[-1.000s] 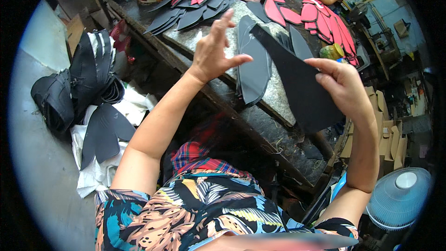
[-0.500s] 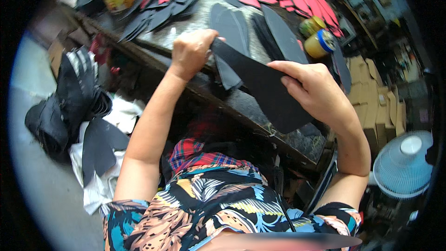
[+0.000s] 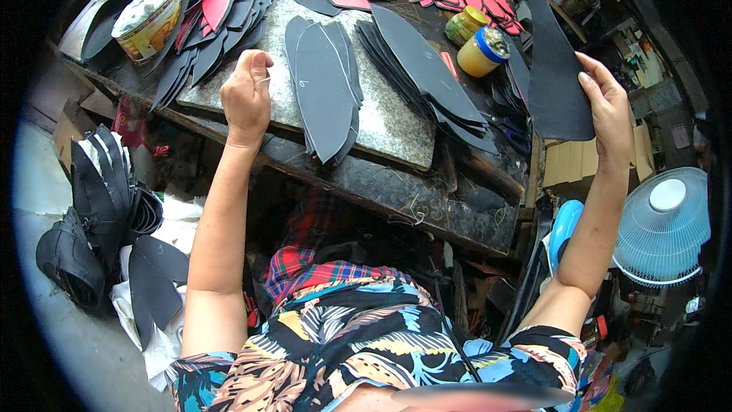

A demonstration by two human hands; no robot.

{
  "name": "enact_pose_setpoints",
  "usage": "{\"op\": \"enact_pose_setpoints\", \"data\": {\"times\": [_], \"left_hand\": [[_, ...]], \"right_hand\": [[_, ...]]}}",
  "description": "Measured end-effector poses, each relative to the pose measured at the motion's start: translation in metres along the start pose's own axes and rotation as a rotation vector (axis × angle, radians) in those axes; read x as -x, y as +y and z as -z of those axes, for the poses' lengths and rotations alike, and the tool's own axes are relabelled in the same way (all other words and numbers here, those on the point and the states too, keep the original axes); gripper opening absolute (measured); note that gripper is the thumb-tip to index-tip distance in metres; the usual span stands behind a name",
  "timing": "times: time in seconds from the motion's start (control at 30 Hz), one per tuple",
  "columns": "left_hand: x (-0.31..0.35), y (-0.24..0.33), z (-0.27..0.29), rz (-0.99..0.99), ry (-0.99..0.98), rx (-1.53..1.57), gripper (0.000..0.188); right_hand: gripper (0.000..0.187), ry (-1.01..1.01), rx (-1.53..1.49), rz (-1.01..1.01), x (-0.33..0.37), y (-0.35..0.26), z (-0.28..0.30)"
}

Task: The person sorts black and pink shoe insole parts on a workbench, picking them up one by one, flipping them over, and stacking them into separate piles. The person occasionally moves items aside to reach other parts and continues handling them one at a time.

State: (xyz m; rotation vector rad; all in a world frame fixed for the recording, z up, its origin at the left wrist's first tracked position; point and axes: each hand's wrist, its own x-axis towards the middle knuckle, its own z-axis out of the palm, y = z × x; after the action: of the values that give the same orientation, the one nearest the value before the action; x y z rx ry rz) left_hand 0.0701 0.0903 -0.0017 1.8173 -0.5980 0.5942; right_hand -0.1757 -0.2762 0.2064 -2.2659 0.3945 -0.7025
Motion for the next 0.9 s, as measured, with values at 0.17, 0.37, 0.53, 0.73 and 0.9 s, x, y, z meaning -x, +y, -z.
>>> {"op": "enact_pose_setpoints", "data": {"times": [0.17,0.37,0.53,0.73,0.9], "left_hand": [[-0.003,0.000,0.001,0.100,0.067,0.178,0.019],[-0.006,-0.003,0.004,0.027,0.018,0.139,0.036],[-0.002,-0.005,0.011,0.099,-0.100,0.336,0.075],[-0.003,-0.005,0.008,0.170,-0.121,0.221,0.053],[-0.005,-0.002,0.005,0.166,-0.085,0.254,0.039]], "right_hand": [[0.030,0.049,0.269,0.002,-0.003,0.046,0.021],[0.030,0.173,0.253,-0.076,-0.003,0.074,0.053],[0.032,0.148,0.115,-0.138,0.011,0.093,0.058],[0.033,0.277,-0.047,-0.162,0.007,0.098,0.064],[0.037,0.336,-0.179,-0.136,0.009,0.084,0.057]]}}
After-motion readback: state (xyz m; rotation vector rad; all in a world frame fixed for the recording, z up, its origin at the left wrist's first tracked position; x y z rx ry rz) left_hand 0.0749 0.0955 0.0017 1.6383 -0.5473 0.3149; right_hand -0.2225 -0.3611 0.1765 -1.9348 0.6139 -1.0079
